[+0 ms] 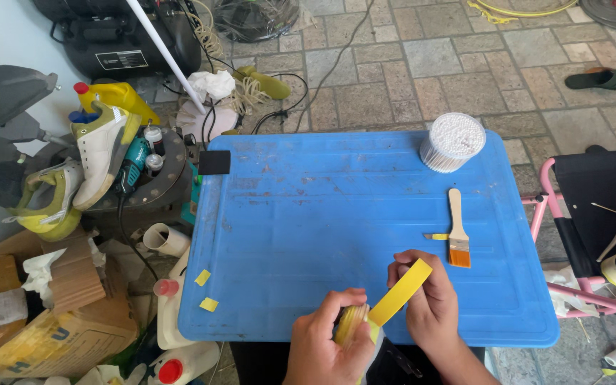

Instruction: The person applies yellow masking tape to the midsole of a black and white sneaker. They use a small blade to trim the tape along the edge and continue wrapping the tape around the sole.

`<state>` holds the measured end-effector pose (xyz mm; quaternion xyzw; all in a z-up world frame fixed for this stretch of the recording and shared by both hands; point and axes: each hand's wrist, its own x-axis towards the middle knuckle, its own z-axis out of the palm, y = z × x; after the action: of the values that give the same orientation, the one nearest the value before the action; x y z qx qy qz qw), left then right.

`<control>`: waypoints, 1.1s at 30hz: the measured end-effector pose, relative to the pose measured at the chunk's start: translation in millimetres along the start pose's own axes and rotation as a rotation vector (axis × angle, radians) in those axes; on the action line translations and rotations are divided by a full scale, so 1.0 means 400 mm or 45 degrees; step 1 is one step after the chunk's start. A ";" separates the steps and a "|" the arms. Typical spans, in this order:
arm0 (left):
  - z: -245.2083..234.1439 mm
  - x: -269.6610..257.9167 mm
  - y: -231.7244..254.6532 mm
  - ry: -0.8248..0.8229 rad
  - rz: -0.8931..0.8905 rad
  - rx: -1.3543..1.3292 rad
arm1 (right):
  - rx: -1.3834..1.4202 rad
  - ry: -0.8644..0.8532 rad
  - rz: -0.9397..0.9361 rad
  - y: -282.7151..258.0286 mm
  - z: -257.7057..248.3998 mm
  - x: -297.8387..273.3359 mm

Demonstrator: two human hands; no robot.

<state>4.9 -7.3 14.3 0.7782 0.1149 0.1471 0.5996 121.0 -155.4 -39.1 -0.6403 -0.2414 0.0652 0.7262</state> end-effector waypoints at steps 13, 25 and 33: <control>-0.144 0.086 -0.111 -0.482 0.565 -0.417 | 0.214 -0.150 -0.053 0.006 0.038 -0.098; -0.077 0.051 -0.158 -0.342 0.101 -1.053 | 0.033 -0.055 -0.410 0.114 0.064 -0.171; -0.109 0.077 -0.175 -0.163 0.188 -0.768 | 0.345 -0.305 -0.182 0.107 0.086 -0.138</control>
<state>17.3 60.7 -40.3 0.5791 -0.0288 0.1684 0.7972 67.0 -139.6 -92.8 -0.5056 -0.3600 0.1209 0.7747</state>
